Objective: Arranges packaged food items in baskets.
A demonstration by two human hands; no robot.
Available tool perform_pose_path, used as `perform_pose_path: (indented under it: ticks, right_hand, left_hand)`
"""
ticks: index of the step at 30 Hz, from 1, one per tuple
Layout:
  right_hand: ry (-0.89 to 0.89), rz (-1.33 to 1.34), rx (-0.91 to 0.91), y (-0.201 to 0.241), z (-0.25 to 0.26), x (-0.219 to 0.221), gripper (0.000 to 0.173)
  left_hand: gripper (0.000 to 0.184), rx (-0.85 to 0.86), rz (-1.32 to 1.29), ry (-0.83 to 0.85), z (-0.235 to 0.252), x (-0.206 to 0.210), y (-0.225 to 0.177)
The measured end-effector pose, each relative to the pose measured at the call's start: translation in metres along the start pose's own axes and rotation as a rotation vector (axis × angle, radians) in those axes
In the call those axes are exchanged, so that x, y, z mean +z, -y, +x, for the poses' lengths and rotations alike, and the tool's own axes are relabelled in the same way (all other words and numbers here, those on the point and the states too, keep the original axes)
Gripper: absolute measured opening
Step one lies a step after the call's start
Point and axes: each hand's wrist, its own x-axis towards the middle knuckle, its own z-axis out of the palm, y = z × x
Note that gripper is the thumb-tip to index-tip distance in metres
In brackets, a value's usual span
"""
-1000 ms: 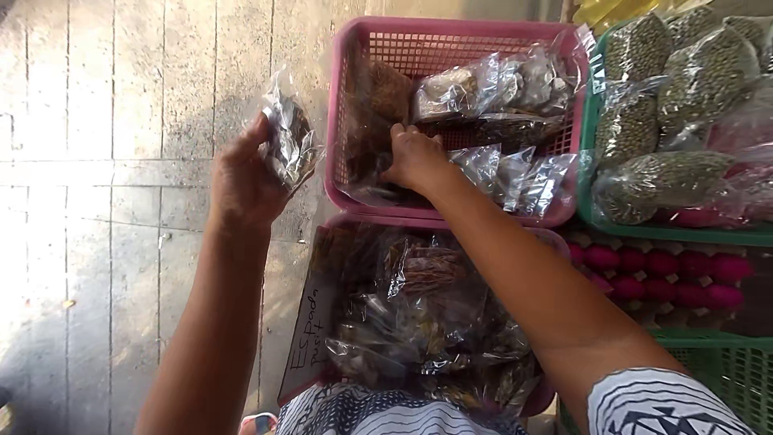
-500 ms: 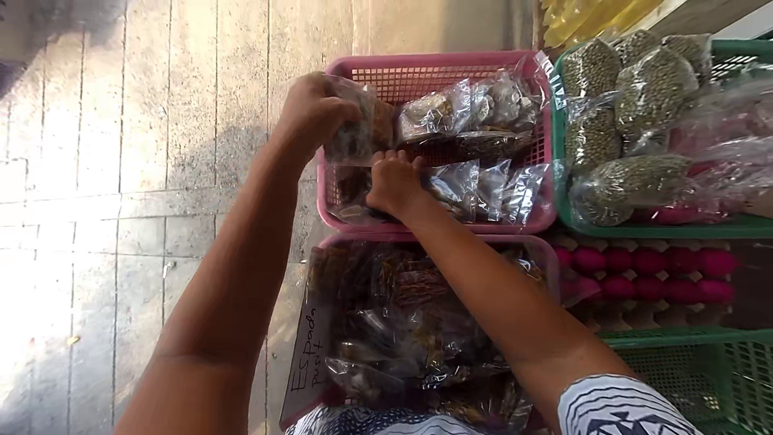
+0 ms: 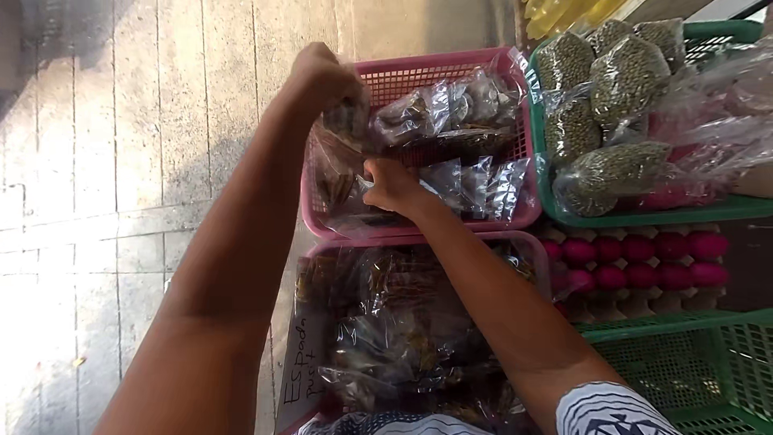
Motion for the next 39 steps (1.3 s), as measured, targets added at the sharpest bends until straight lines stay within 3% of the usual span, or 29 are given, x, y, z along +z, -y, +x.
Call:
perform_pose_path:
  ticks: [2, 7, 8, 11, 12, 18, 22, 25, 29, 31, 34, 36, 38, 39]
  right_hand:
    - [-0.028, 0.136, -0.016, 0.000, -0.005, -0.007, 0.037]
    - [-0.094, 0.465, -0.009, 0.000, -0.011, -0.030, 0.076]
    - [-0.093, 0.492, -0.020, -0.001, -0.013, -0.035, 0.072]
    - [-0.102, 0.422, -0.026, 0.002, -0.022, -0.053, 0.029]
    - [-0.128, 0.392, -0.024, 0.003, -0.026, -0.060, 0.023]
    - [-0.651, 0.498, 0.038, 0.002, -0.026, -0.102, 0.024]
    - [-0.800, 0.563, 0.102, -0.008, 0.015, -0.102, 0.028]
    - [-0.760, 0.637, 0.186, -0.016, 0.046, -0.082, 0.032]
    - [-0.525, 0.640, 0.251, -0.021, 0.054, -0.064, 0.034]
    - [-0.558, 0.445, 0.254, -0.007, 0.032, -0.072, 0.043]
    - [-0.745, 0.019, 0.221, 0.019, -0.007, -0.089, 0.075]
    - [-0.745, -0.108, 0.075, 0.032, -0.018, -0.084, 0.061]
    - [-0.540, -0.133, -0.120, 0.041, -0.011, -0.059, 0.045]
    - [-0.400, -0.172, -0.153, 0.045, -0.005, -0.043, 0.050]
  left_hand:
    - [0.027, -0.003, -0.151, -0.005, -0.004, -0.018, 0.004]
    - [0.016, 0.017, -0.497, 0.007, -0.018, -0.045, 0.031]
    - [0.014, 0.037, -0.553, -0.007, -0.022, -0.048, 0.037]
    - [0.010, 0.101, -0.711, -0.077, -0.038, -0.050, 0.054]
    - [0.010, 0.135, -0.758, -0.103, -0.044, -0.050, 0.060]
    - [0.020, 0.278, -0.964, -0.348, -0.101, -0.054, 0.090]
    - [0.018, 0.281, -0.992, -0.469, -0.154, -0.049, 0.108]
    - [0.019, 0.267, -0.985, -0.508, -0.181, -0.037, 0.124]
    - [0.027, 0.227, -0.969, -0.493, -0.206, -0.027, 0.150]
    - [0.029, 0.198, -0.948, -0.488, -0.218, -0.024, 0.161]
    - [0.030, 0.184, -0.928, -0.464, -0.234, -0.022, 0.173]
    - [0.032, 0.163, -0.918, -0.459, -0.243, -0.020, 0.173]
    - [0.032, 0.152, -0.940, -0.465, -0.247, -0.018, 0.172]
    - [0.032, 0.150, -0.951, -0.465, -0.247, -0.016, 0.171]
